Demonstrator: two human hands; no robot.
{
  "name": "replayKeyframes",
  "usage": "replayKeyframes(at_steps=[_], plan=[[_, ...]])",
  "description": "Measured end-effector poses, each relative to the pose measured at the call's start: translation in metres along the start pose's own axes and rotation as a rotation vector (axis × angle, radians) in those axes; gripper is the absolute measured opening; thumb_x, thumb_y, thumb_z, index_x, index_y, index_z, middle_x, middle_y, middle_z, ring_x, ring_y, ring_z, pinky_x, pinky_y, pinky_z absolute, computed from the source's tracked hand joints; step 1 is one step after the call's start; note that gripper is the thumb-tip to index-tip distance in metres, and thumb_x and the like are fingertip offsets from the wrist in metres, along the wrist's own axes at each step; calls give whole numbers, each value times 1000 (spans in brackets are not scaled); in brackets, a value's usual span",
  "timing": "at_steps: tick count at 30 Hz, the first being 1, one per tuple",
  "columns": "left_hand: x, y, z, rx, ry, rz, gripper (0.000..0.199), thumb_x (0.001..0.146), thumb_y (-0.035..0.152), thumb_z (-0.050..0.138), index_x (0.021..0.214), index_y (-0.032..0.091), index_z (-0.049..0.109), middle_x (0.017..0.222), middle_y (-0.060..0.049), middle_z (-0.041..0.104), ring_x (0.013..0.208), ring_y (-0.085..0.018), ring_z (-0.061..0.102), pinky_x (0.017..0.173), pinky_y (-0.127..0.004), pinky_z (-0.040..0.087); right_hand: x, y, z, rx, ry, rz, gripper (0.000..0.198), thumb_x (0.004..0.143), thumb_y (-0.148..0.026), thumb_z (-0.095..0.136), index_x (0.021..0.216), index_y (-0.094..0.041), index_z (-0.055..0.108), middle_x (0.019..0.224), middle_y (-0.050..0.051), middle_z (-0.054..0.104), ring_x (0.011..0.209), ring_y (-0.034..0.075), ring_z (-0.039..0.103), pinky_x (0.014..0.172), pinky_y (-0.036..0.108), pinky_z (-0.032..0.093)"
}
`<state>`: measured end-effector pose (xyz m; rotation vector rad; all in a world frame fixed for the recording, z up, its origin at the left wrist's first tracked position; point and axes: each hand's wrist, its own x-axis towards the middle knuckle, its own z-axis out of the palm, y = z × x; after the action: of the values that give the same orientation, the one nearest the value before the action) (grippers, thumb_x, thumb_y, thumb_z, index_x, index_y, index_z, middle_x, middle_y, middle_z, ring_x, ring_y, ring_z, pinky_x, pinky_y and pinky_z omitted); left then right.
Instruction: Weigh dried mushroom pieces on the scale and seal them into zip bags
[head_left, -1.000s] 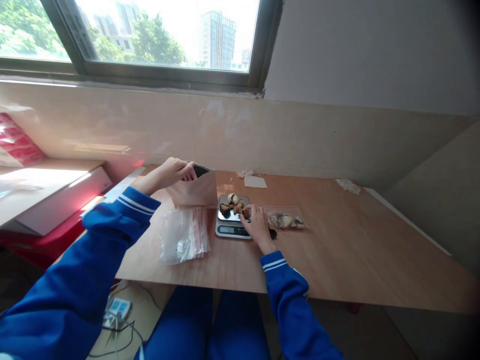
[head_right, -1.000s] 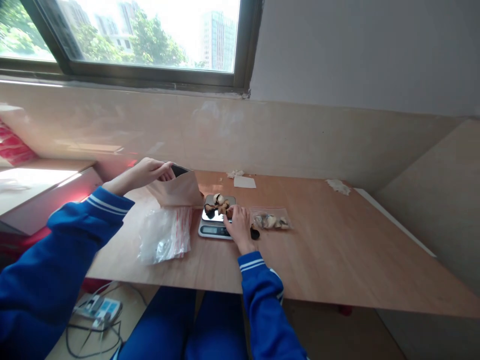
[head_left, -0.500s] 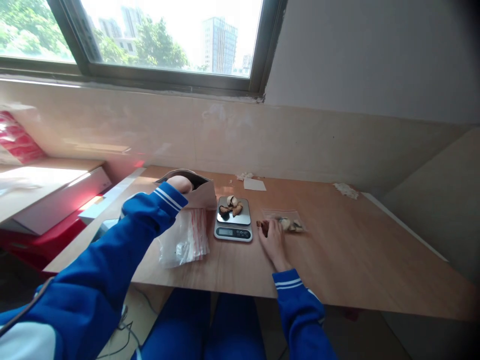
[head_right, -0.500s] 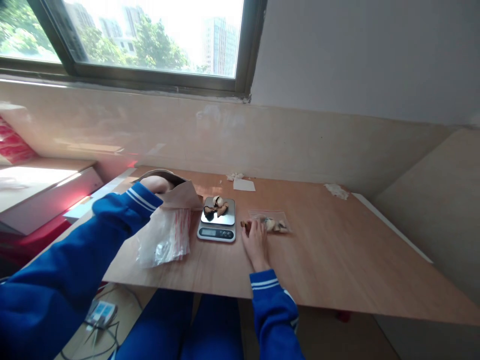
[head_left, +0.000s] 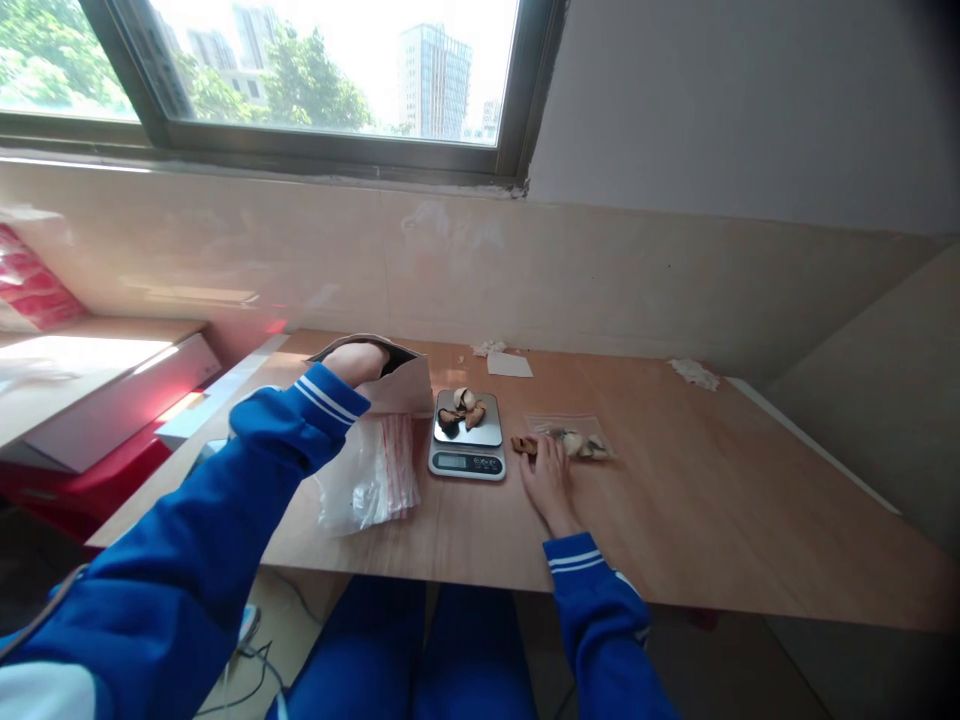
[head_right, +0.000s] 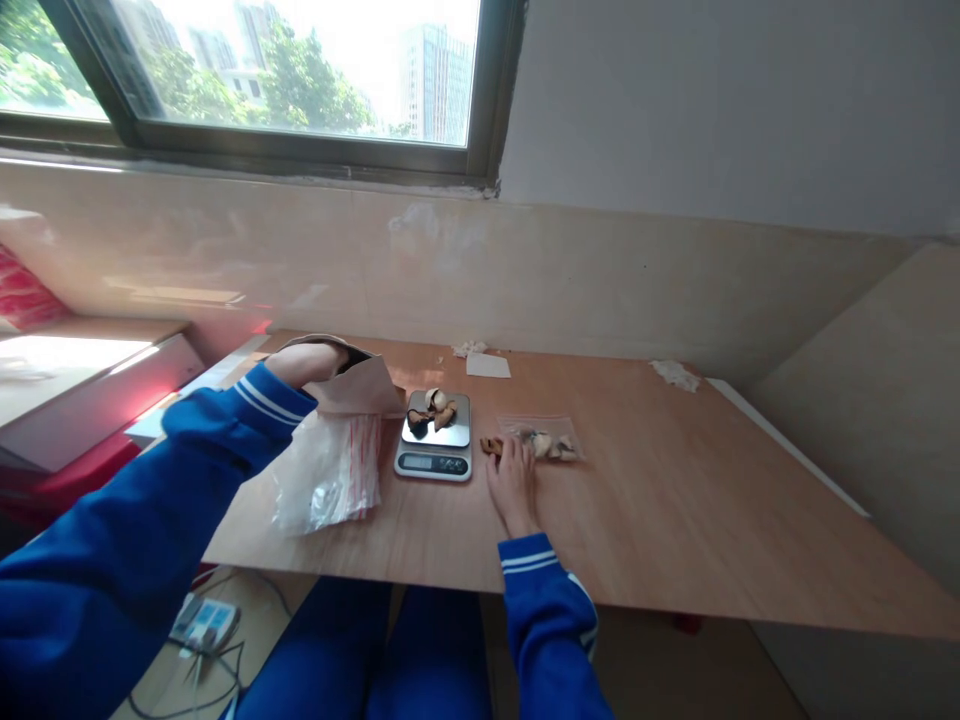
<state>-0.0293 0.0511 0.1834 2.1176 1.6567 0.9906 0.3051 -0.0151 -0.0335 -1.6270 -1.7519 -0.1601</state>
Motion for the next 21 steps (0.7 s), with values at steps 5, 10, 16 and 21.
replayKeyframes(at_steps=[5, 10, 16, 21], plan=[[29, 27, -35, 525, -322, 9, 12, 66, 5, 66, 58, 13, 62, 56, -1, 59, 61, -18, 56, 68, -31, 44, 0, 0, -1, 3, -6, -1, 26, 85, -18, 45, 109, -16, 55, 106, 12, 62, 103, 29, 51, 92, 45, 40], [23, 42, -54, 784, -52, 195, 19, 86, 30, 61, 87, 13, 68, 82, -6, 64, 75, -17, 56, 71, -28, 39, 0, 1, -1, 8, -8, -8, 26, 85, -17, 45, 108, -15, 55, 105, 13, 61, 103, 29, 51, 92, 46, 41], [-2, 48, -7, 422, 102, 461, 23, 91, 37, 55, 94, 17, 66, 90, -6, 66, 81, -17, 59, 68, -26, 42, 0, -1, -3, 42, 0, 12, 31, 84, -12, 41, 110, -16, 57, 111, 14, 60, 108, 29, 51, 94, 48, 40], [-51, 39, 76, 0, -317, 566, 24, 90, 39, 56, 95, 17, 67, 91, -5, 66, 81, -15, 62, 70, -25, 47, 1, -23, -22, 119, 79, 11, 31, 88, -15, 40, 109, -20, 63, 129, 13, 54, 119, 30, 47, 102, 54, 33]])
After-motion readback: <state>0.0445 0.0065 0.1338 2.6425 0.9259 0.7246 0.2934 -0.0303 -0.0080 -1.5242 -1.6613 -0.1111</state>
